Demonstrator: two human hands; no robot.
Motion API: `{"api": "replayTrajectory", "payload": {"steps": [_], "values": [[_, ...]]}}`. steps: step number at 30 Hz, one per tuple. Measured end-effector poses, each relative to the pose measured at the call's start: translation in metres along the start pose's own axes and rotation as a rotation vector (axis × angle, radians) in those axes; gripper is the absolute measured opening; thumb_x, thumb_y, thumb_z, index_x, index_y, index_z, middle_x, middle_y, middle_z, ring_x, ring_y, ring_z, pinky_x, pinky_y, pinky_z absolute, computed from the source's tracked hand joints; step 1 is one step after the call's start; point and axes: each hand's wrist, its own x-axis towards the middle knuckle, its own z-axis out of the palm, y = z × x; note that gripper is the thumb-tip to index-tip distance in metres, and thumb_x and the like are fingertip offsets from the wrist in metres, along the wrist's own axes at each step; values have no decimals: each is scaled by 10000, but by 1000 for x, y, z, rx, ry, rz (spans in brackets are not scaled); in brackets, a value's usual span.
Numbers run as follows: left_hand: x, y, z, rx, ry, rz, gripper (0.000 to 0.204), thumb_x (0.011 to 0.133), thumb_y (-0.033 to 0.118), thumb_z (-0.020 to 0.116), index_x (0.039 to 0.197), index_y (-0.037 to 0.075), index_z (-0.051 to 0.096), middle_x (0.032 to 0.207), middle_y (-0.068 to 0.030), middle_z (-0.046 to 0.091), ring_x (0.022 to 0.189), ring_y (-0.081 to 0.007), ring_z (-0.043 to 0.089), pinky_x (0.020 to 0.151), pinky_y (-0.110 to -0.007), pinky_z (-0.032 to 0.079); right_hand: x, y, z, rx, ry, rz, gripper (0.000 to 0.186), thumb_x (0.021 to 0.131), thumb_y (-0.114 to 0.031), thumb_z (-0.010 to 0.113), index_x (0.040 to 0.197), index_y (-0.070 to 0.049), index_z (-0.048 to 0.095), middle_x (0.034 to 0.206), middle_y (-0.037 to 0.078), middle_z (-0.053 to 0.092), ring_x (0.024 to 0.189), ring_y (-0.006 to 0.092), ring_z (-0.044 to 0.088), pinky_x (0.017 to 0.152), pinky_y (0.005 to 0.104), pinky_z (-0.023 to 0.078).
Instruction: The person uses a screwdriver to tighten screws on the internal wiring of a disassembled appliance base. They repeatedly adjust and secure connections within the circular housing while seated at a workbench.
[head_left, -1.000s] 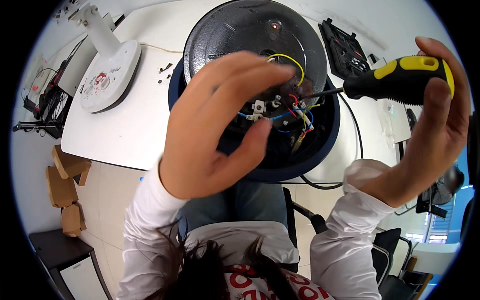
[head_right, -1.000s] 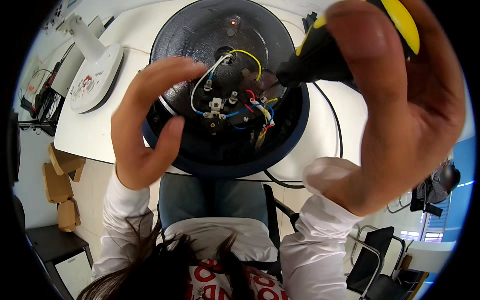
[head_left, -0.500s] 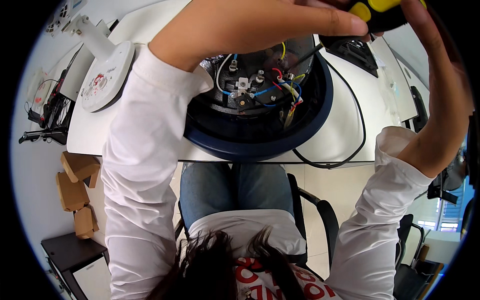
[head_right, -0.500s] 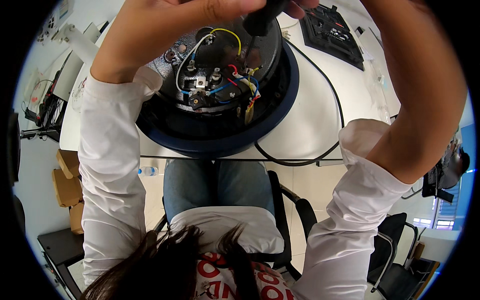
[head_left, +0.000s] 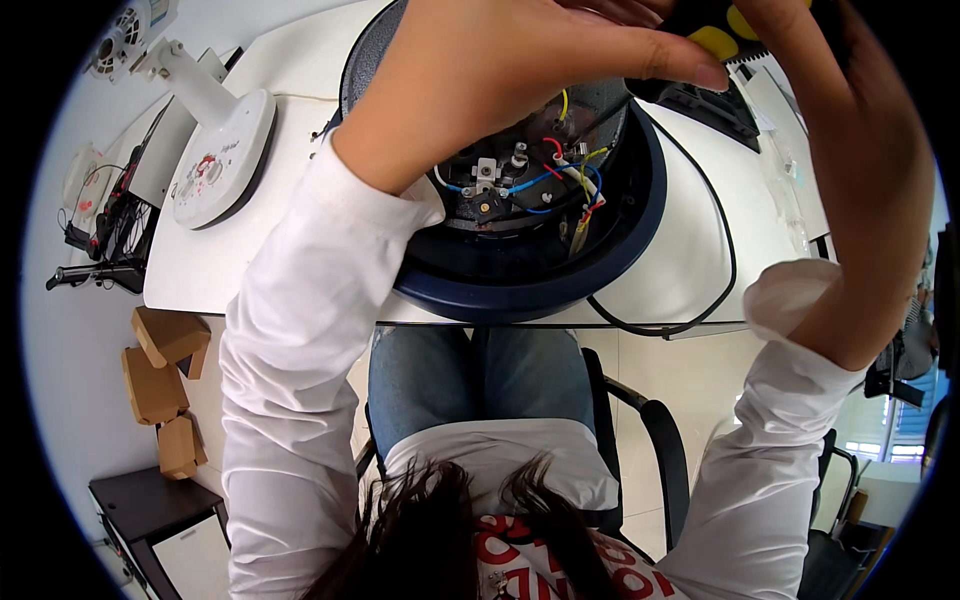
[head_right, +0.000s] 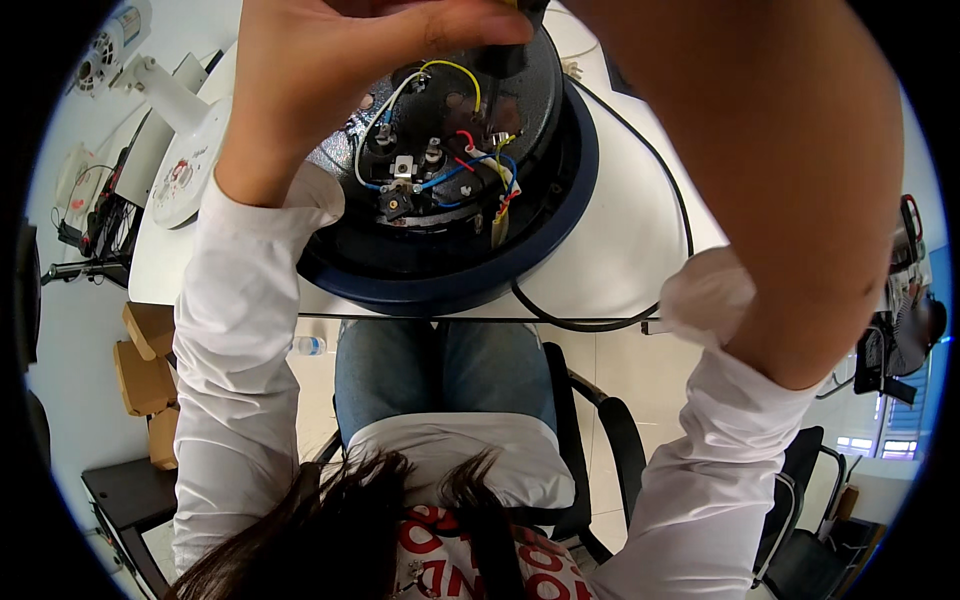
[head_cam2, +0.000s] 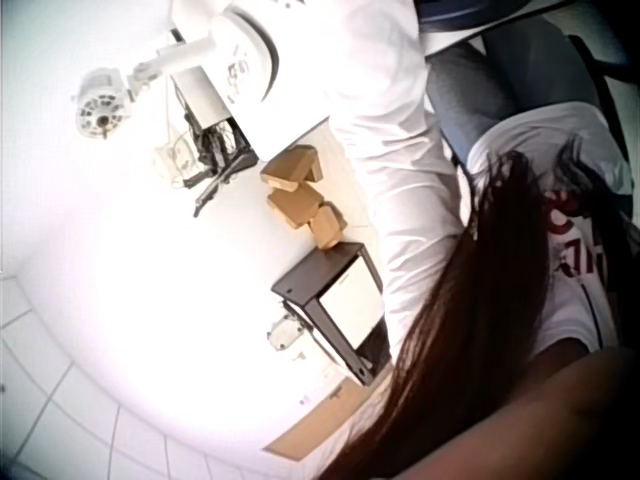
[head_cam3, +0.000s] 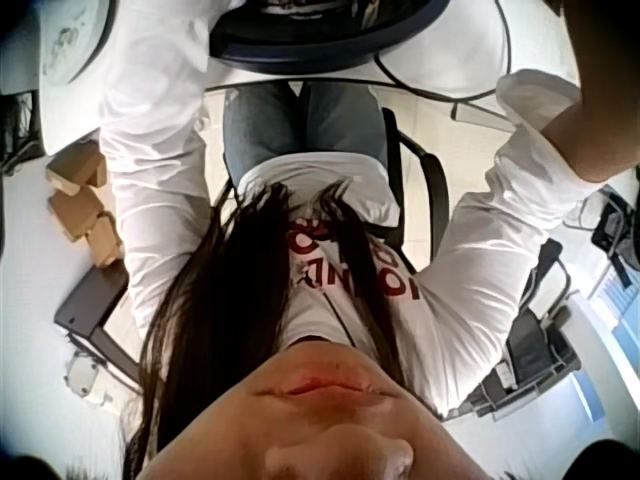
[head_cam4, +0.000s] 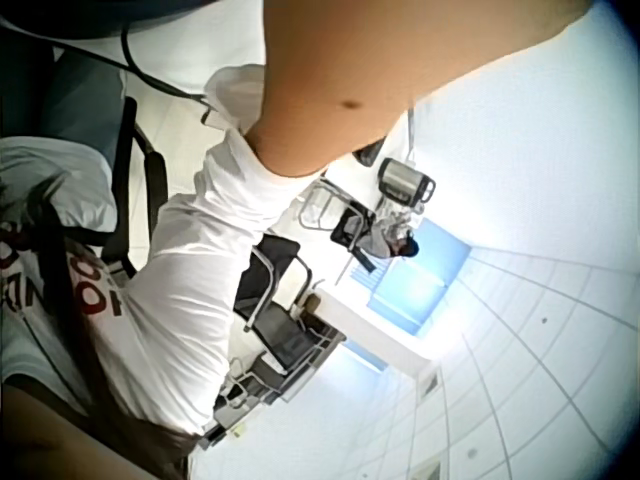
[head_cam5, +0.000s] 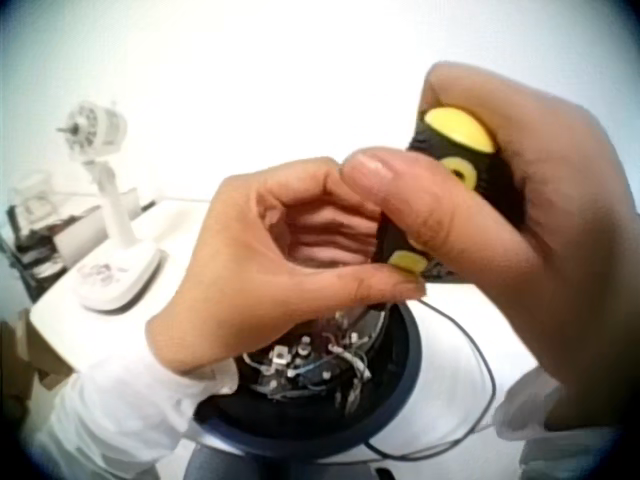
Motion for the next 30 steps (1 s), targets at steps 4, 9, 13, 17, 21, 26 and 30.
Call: {"api": "replayTrajectory", "payload": {"steps": [4, 9, 13, 17, 21, 26, 30], "values": [[1, -4, -1, -21, -85, 67, 451, 771, 50, 762, 1166, -26, 559, 1092, -118, 642, 1027, -182, 621, 940, -314, 490, 1, -1, 4, 20, 0, -7, 465, 930, -418, 554, 1248, -79, 563, 1205, 107, 615, 1060, 214, 633, 931, 298, 489], [-10, 17, 17, 74, -240, 15, 451, 855, 28, 667, 1259, -23, 474, 1080, -84, 614, 1028, -176, 579, 973, -340, 443, 0, -1, 6, 39, 2, -5, 463, 930, -416, 555, 1247, -79, 564, 1204, 107, 616, 1060, 214, 633, 930, 298, 490], [0, 3, 0, -213, -248, -108, 355, 876, 2, 633, 1208, -37, 516, 1051, -77, 613, 980, -142, 581, 905, -283, 473, 0, -2, 0, 25, -3, 1, 460, 930, -413, 556, 1246, -79, 565, 1204, 107, 616, 1059, 214, 633, 929, 298, 490], [2, 23, 11, 109, -9, -145, 372, 765, 88, 779, 1051, -39, 576, 1003, -89, 649, 882, -113, 621, 801, -214, 509, 2, 0, -1, 28, 3, -5, 458, 930, -411, 556, 1245, -78, 565, 1203, 106, 617, 1059, 213, 633, 928, 297, 490], [8, 7, 10, 250, 5, 83, 422, 682, 155, 851, 964, 1, 577, 967, -96, 652, 853, -112, 633, 775, -221, 518, 6, -2, 3, 59, 3, -17, 456, 929, -409, 557, 1244, -78, 566, 1202, 106, 617, 1059, 213, 633, 927, 297, 491], [3, 23, 11, 319, -185, 77, 405, 789, 190, 769, 1079, -11, 570, 1005, -100, 647, 963, -153, 617, 882, -271, 497, 4, 1, 4, 43, -5, -2, 453, 929, -406, 558, 1243, -78, 567, 1201, 106, 618, 1058, 212, 633, 926, 297, 491], [2, 38, 13, 138, -226, -200, 376, 859, 153, 695, 1156, -34, 560, 1071, -112, 643, 1021, -172, 605, 936, -294, 480, 3, 3, 5, 56, -7, 5, 451, 929, -404, 559, 1242, -78, 568, 1200, 106, 618, 1058, 212, 633, 925, 296, 491]]}}
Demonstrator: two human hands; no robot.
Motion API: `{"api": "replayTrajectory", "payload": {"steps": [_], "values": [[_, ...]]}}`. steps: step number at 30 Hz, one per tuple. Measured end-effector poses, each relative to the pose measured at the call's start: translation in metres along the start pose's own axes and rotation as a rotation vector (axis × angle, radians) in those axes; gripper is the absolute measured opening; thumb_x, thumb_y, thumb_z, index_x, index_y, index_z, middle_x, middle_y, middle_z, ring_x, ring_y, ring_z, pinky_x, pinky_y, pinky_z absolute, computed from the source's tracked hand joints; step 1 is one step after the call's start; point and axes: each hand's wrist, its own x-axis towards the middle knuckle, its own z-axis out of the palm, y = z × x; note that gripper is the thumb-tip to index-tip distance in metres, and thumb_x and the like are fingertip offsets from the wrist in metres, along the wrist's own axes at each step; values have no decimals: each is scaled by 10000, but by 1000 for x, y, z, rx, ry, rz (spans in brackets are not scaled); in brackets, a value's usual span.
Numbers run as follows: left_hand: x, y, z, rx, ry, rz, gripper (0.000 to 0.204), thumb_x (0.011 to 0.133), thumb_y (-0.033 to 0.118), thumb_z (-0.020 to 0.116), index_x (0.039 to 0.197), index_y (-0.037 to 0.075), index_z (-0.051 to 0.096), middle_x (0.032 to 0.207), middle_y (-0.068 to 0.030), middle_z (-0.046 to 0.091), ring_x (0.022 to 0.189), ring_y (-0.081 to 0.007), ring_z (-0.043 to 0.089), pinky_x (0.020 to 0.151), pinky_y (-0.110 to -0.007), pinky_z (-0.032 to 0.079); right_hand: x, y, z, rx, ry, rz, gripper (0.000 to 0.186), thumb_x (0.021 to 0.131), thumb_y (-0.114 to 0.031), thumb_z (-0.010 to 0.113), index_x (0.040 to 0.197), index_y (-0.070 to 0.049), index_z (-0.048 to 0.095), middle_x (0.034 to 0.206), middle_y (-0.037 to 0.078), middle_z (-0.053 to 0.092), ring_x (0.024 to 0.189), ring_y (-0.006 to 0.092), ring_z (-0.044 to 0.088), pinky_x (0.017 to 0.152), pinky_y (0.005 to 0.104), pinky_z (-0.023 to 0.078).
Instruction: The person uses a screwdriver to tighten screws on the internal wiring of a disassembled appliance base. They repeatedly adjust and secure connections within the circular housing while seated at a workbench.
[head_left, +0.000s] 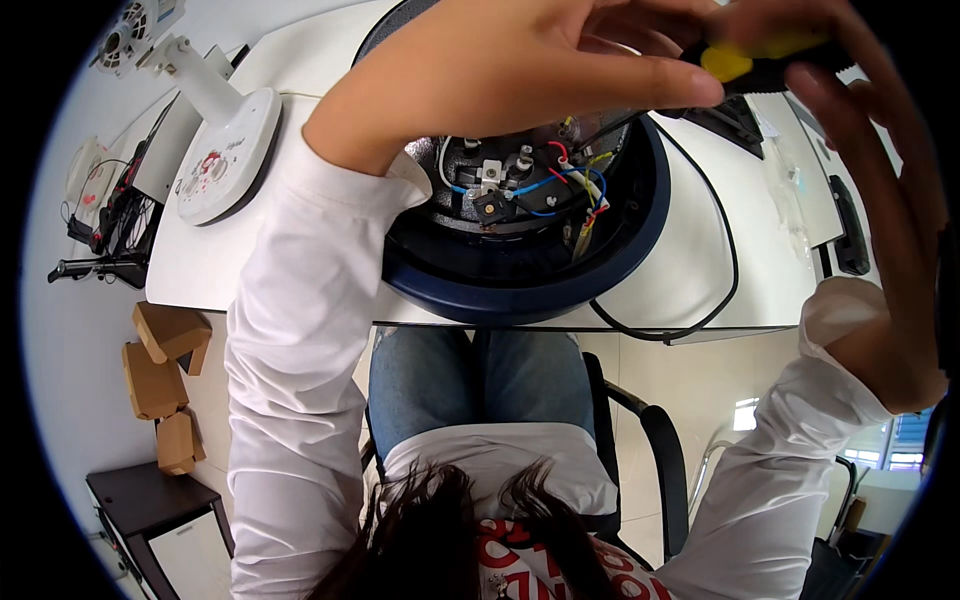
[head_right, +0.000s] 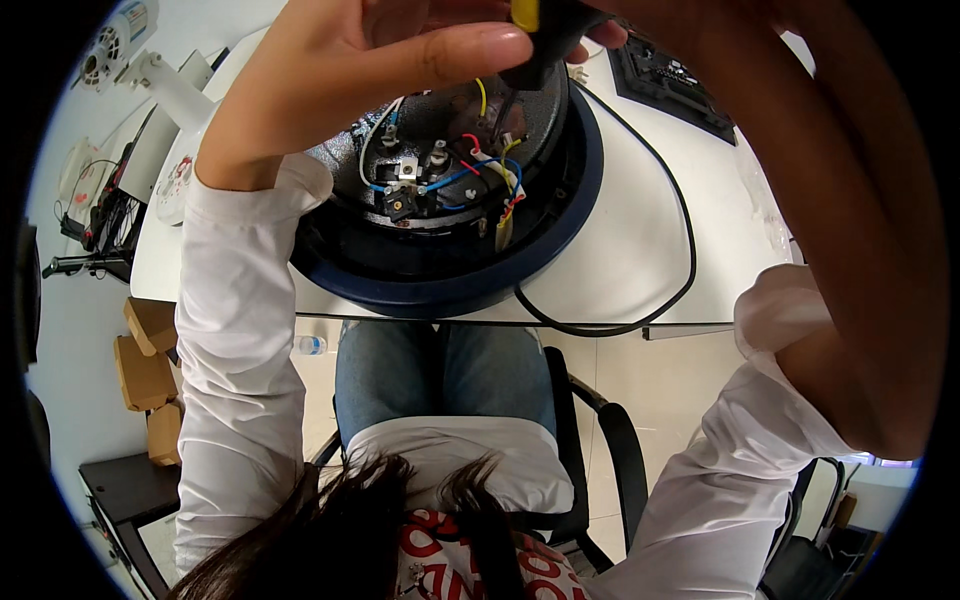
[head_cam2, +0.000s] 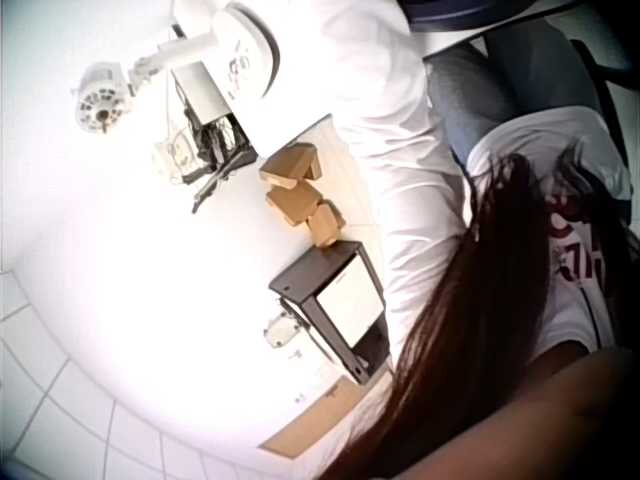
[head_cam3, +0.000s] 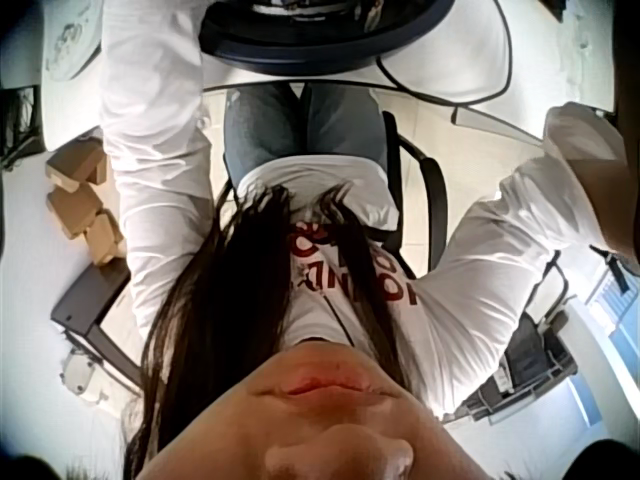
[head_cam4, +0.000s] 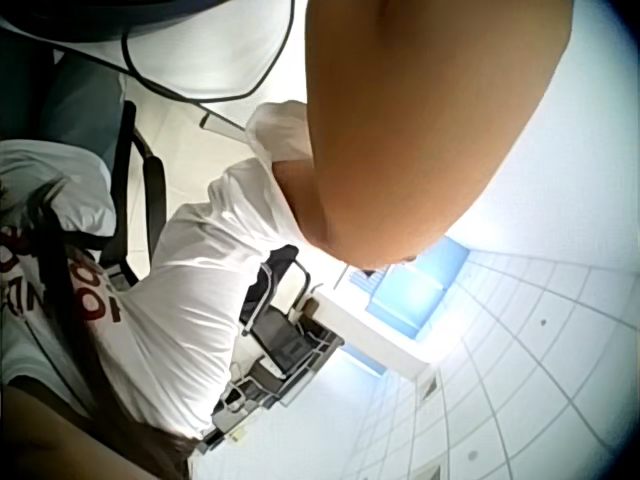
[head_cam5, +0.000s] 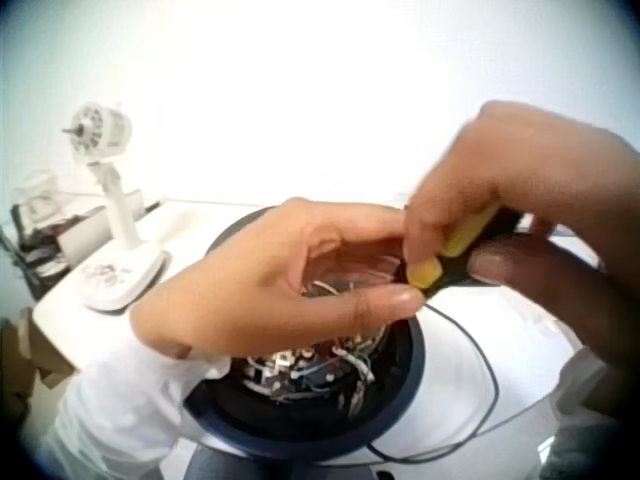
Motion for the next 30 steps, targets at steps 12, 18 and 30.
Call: {"api": "replayTrajectory", "payload": {"steps": [12, 18, 30], "values": [[5, -10, -9, 177, 138, 95, 423, 726, 159, 806, 1043, 17, 566, 944, -62, 638, 883, -99, 601, 800, -209, 483, 5, -2, 3, 44, -4, -10, 445, 929, -397, 561, 1239, -78, 570, 1198, 105, 619, 1057, 210, 633, 922, 295, 492], [-2, -14, 0, 132, 59, 155, 444, 799, 161, 747, 1160, -9, 551, 1066, -120, 618, 1004, -140, 579, 882, -254, 467, 3, 2, 3, 26, -8, 3, 442, 929, -394, 562, 1238, -78, 571, 1197, 105, 620, 1056, 210, 633, 921, 295, 493], [3, -18, 10, 163, 170, 219, 382, 712, 127, 806, 975, 25, 549, 856, -48, 622, 794, -119, 591, 729, -254, 494, 6, 0, 2, 52, -8, 3, 435, 928, -387, 564, 1235, -78, 574, 1195, 105, 621, 1055, 208, 633, 918, 294, 493]]}}
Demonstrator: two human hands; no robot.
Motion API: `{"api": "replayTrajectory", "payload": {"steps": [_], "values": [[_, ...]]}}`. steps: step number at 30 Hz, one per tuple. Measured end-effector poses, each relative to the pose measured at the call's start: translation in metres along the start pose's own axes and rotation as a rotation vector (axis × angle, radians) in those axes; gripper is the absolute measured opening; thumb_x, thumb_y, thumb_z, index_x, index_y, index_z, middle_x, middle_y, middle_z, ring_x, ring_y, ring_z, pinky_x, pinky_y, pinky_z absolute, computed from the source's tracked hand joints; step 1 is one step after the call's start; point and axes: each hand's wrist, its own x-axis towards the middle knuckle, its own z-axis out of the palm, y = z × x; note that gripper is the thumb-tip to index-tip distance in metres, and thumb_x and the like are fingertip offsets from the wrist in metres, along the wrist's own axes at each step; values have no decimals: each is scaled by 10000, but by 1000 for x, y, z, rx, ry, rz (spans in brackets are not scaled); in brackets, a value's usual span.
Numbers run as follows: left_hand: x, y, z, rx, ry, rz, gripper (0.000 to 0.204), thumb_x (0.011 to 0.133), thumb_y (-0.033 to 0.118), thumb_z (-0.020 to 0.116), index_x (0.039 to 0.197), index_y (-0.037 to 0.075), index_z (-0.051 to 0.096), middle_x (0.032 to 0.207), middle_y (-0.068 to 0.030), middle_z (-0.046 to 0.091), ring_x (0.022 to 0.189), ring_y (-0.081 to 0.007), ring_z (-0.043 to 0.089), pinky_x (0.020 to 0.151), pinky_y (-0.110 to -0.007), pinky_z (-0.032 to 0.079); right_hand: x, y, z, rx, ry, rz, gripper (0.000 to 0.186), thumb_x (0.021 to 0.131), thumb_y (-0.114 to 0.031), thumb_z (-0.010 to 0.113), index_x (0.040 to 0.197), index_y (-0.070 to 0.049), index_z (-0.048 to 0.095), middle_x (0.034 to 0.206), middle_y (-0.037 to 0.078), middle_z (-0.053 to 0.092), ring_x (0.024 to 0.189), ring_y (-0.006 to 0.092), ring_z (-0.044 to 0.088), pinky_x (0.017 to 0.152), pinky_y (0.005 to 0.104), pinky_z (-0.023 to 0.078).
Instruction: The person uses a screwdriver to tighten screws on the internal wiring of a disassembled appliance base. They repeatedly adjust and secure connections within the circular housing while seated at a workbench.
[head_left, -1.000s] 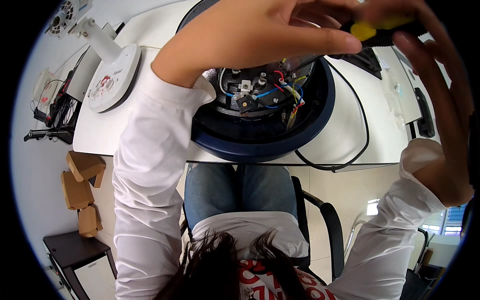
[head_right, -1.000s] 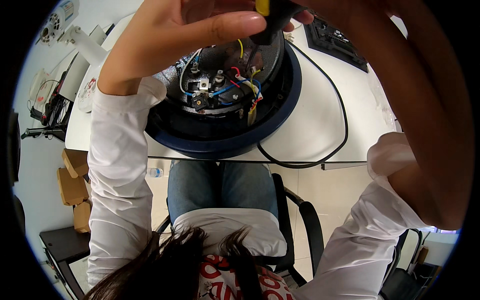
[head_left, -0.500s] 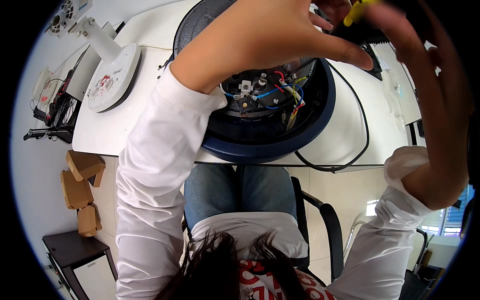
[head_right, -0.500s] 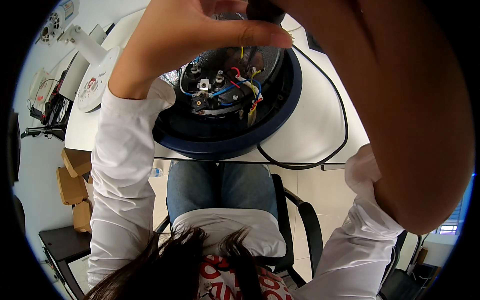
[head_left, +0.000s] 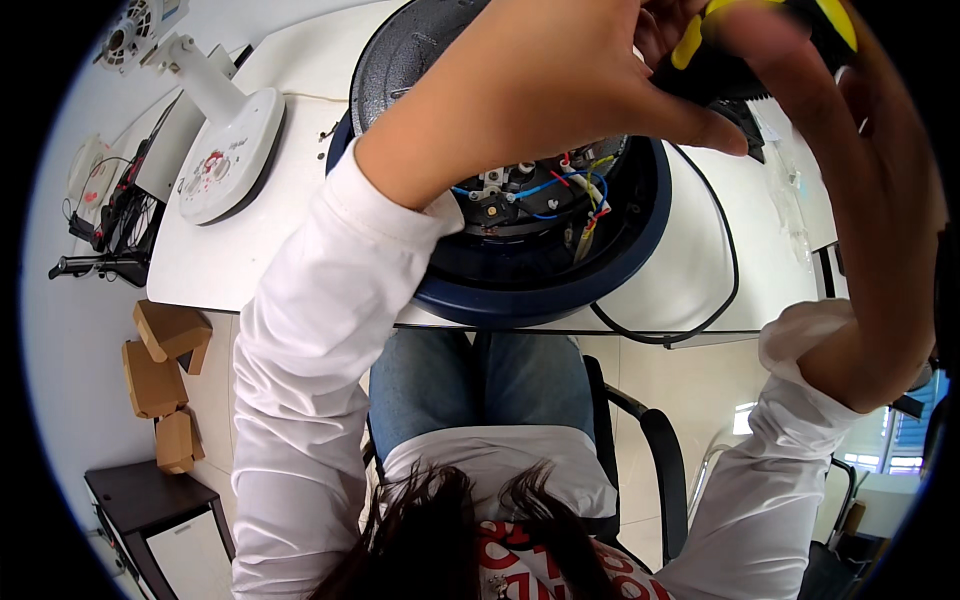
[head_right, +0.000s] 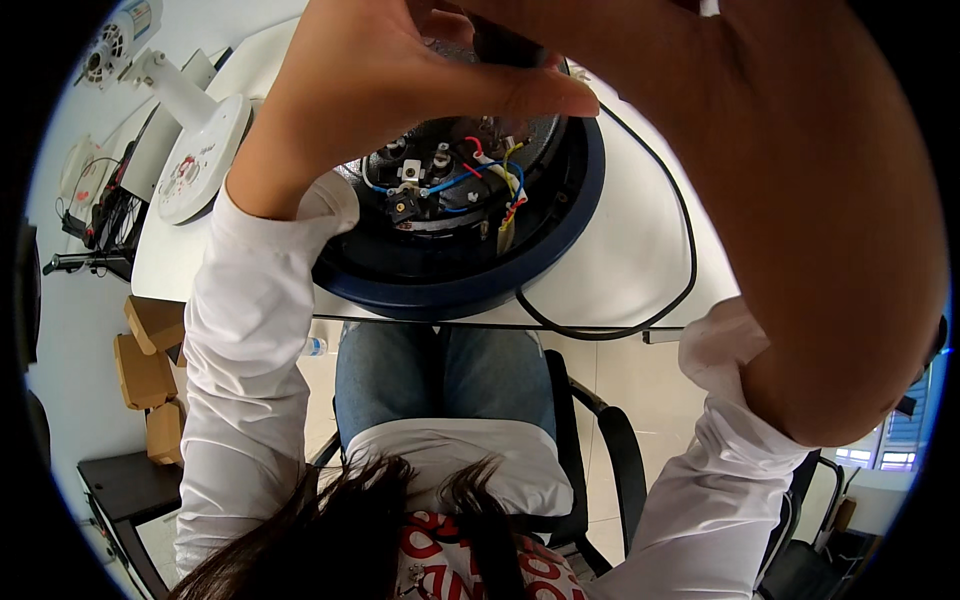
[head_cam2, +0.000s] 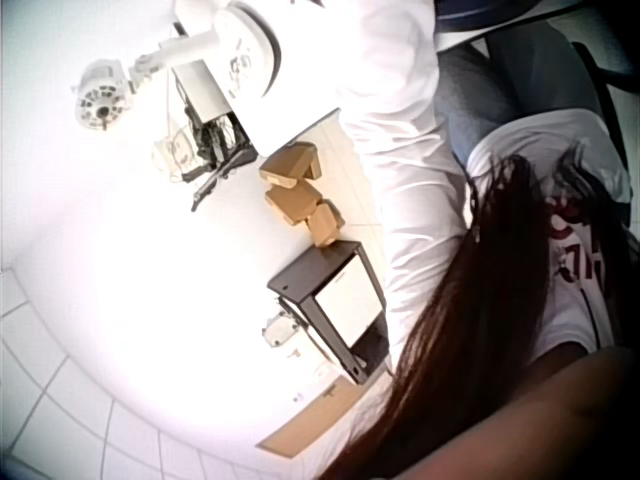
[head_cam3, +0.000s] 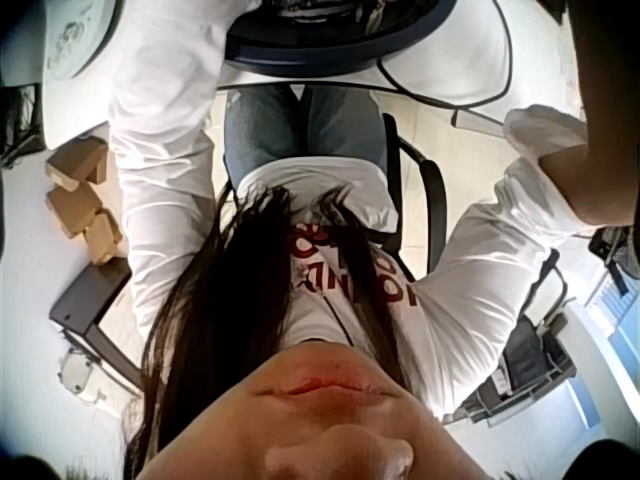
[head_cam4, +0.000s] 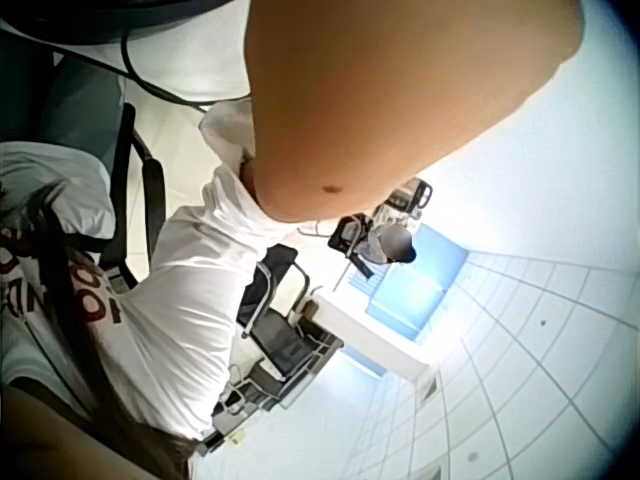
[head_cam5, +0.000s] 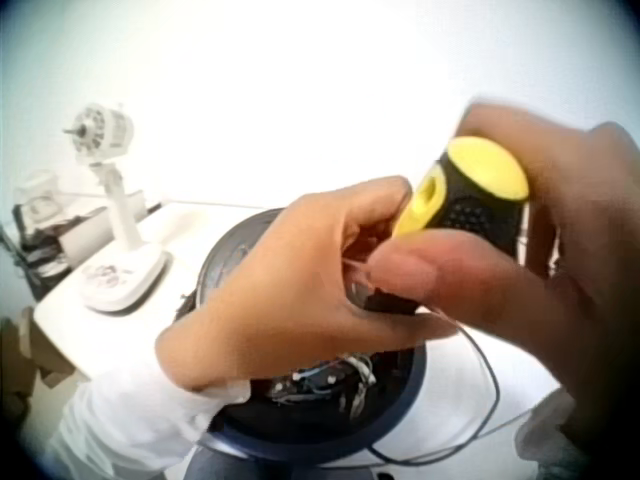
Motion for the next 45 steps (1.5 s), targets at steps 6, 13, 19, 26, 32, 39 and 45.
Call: {"api": "replayTrajectory", "payload": {"steps": [6, 13, 19, 26, 32, 39, 45], "values": [[2, 9, -2, -151, -162, -70, 378, 809, 136, 738, 1106, 10, 542, 996, -94, 636, 929, -159, 611, 858, -281, 499, -1, 3, 1, 5, 1, 3, 432, 928, -384, 565, 1234, -78, 575, 1194, 104, 622, 1054, 208, 633, 916, 293, 494], [-4, 4, -11, -298, -152, -221, 468, 864, 118, 681, 1282, -4, 509, 1079, -107, 642, 1011, -185, 609, 977, -326, 466, 0, 3, 4, 31, -1, 1, 429, 928, -380, 566, 1232, -78, 576, 1192, 104, 622, 1054, 207, 633, 915, 293, 494], [-5, -2, -4, -157, -21, -105, 369, 810, 84, 726, 1143, -10, 598, 1006, -93, 663, 945, -166, 636, 939, -295, 488, 3, 1, -1, 20, -1, 4, 425, 928, -377, 567, 1231, -78, 577, 1191, 104, 623, 1053, 206, 633, 913, 292, 495], [1, -5, -8, 168, -23, -75, 367, 780, 164, 773, 1044, 12, 569, 1009, -93, 630, 959, -149, 608, 893, -271, 487, 1, 3, 3, 45, -11, 10, 422, 927, -373, 568, 1229, -78, 578, 1190, 103, 624, 1053, 206, 634, 912, 291, 495], [1, 7, -3, 22, -227, -25, 291, 882, 133, 662, 1110, -11, 552, 1027, -119, 619, 975, -160, 594, 888, -280, 479, 1, 4, -1, 32, -12, 20, 419, 927, -370, 569, 1228, -78, 580, 1189, 103, 624, 1052, 205, 634, 910, 291, 496], [-3, 0, 0, -153, -31, -115, 313, 809, 63, 724, 1071, -24, 576, 992, -108, 646, 925, -144, 617, 857, -265, 503, 3, 2, 1, 56, -16, 16, 415, 927, -366, 570, 1226, -78, 581, 1187, 103, 625, 1051, 204, 634, 908, 290, 496], [11, -4, -6, -18, -88, -110, 328, 800, 107, 742, 1058, 4, 567, 981, -97, 636, 939, -143, 611, 866, -277, 503, 3, 3, -3, 51, -14, 24, 412, 927, -362, 571, 1225, -78, 582, 1186, 103, 626, 1051, 204, 634, 907, 290, 497]]}}
